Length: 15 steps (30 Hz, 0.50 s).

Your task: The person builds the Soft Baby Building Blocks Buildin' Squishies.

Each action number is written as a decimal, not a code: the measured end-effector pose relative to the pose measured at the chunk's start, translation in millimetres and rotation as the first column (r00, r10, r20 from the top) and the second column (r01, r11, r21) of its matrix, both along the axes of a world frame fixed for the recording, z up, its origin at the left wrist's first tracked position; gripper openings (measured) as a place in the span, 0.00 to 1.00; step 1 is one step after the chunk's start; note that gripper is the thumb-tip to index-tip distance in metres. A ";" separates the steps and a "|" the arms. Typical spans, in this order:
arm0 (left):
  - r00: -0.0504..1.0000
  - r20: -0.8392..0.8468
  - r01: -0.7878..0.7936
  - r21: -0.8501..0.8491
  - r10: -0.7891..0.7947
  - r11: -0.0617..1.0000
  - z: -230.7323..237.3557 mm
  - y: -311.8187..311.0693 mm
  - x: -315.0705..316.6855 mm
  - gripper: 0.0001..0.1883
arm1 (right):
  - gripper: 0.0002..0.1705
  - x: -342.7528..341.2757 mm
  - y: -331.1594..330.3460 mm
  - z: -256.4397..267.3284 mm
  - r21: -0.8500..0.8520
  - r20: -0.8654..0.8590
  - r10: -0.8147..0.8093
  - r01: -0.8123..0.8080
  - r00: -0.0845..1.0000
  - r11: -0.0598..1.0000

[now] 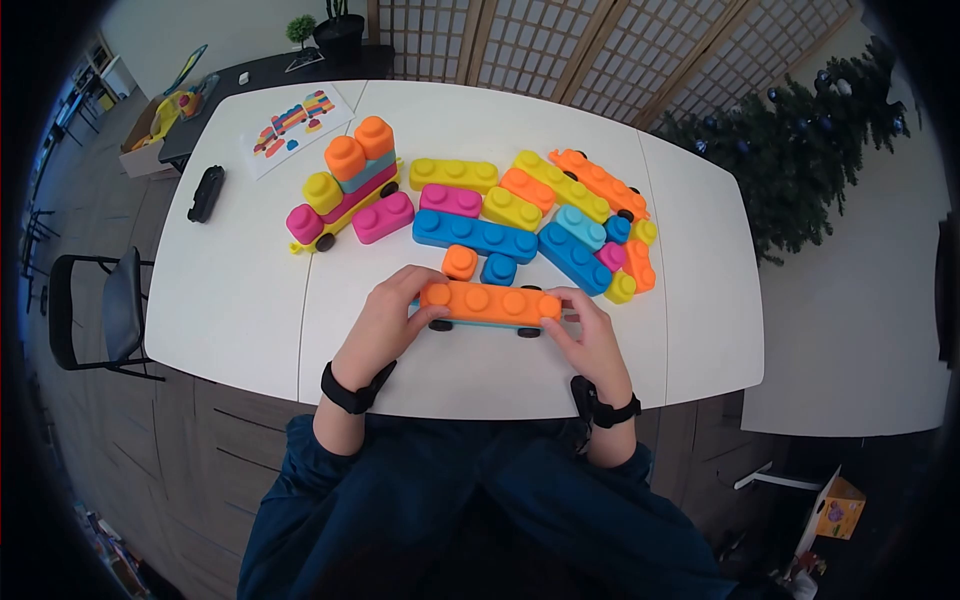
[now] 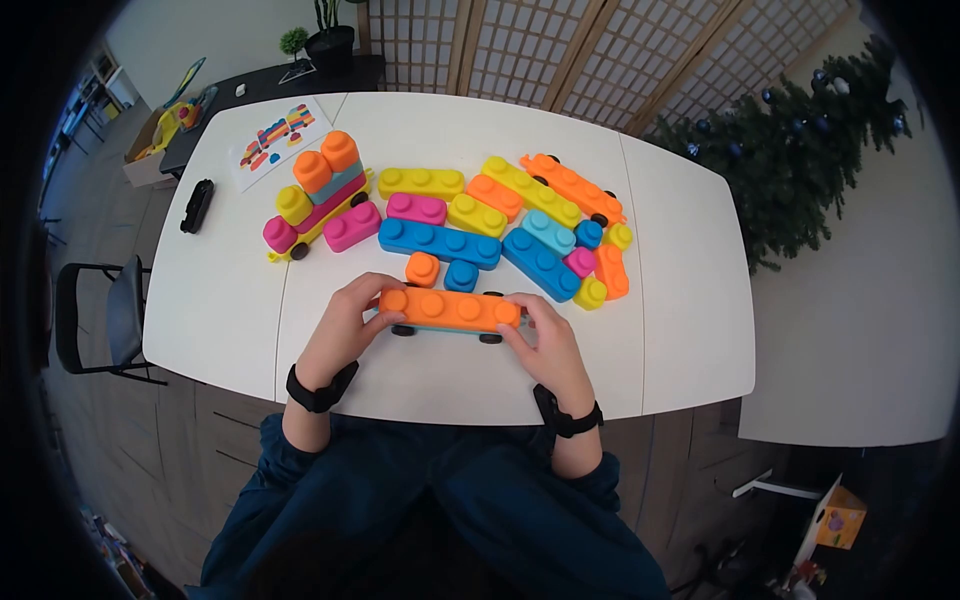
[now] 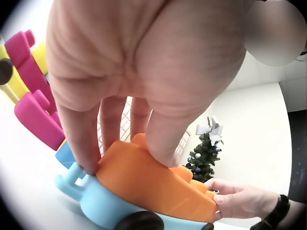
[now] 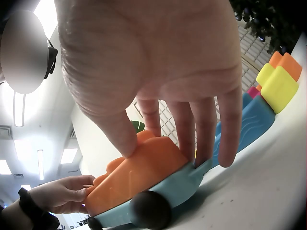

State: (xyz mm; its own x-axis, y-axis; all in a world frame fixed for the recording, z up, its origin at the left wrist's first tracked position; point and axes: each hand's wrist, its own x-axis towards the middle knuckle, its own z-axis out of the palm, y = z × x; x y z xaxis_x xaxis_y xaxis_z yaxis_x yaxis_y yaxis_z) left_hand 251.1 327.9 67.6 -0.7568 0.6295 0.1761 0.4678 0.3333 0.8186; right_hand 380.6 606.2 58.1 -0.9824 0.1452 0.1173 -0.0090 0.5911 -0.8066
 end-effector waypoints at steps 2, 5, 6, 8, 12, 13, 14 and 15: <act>1.000 -0.004 0.001 -0.004 -0.001 1.000 1.2 0.0 -0.3 0.19 | 0.21 -0.1 -1.7 1.4 -0.019 0.049 -0.026 0.027 0.998 0.999; 1.000 -0.006 0.005 -0.016 -0.005 1.000 1.9 0.0 0.2 0.19 | 0.22 0.7 -1.5 0.4 -0.014 0.048 -0.030 0.031 0.998 0.999; 1.000 -0.009 0.005 -0.022 -0.006 1.000 2.3 0.2 -0.1 0.19 | 0.22 0.5 -1.4 0.6 -0.013 0.048 -0.030 0.030 0.998 0.999; 1.000 -0.008 0.006 -0.026 -0.006 1.000 3.6 0.1 0.3 0.18 | 0.22 0.5 -1.7 1.0 -0.008 0.053 -0.029 0.029 0.998 1.000; 1.000 -0.001 0.020 -0.038 -0.020 0.999 4.0 0.1 -1.6 0.19 | 0.21 1.0 -1.1 0.9 -0.001 0.061 -0.031 0.031 0.998 1.000; 1.000 0.000 0.021 -0.038 -0.021 0.999 3.3 0.1 -1.8 0.19 | 0.22 0.5 -1.0 -0.7 0.008 0.030 -0.034 0.034 0.999 0.999; 1.000 -0.015 0.025 -0.030 -0.026 0.999 2.1 0.0 -2.4 0.19 | 0.22 0.5 -1.3 -1.8 0.016 -0.001 -0.037 0.037 0.999 0.999; 0.999 -0.031 0.029 -0.021 -0.030 0.999 1.5 -0.1 -2.8 0.19 | 0.22 1.0 -1.7 -2.0 0.015 0.001 -0.038 0.038 0.999 0.999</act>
State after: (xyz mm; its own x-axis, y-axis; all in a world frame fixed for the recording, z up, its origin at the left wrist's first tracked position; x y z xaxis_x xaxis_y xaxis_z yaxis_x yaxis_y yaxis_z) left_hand 248.3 327.8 69.2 -0.7320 0.6554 0.1859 0.5029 0.3357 0.7965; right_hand 381.6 604.4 56.2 -0.9763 0.1807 0.1187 0.0146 0.6028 -0.7978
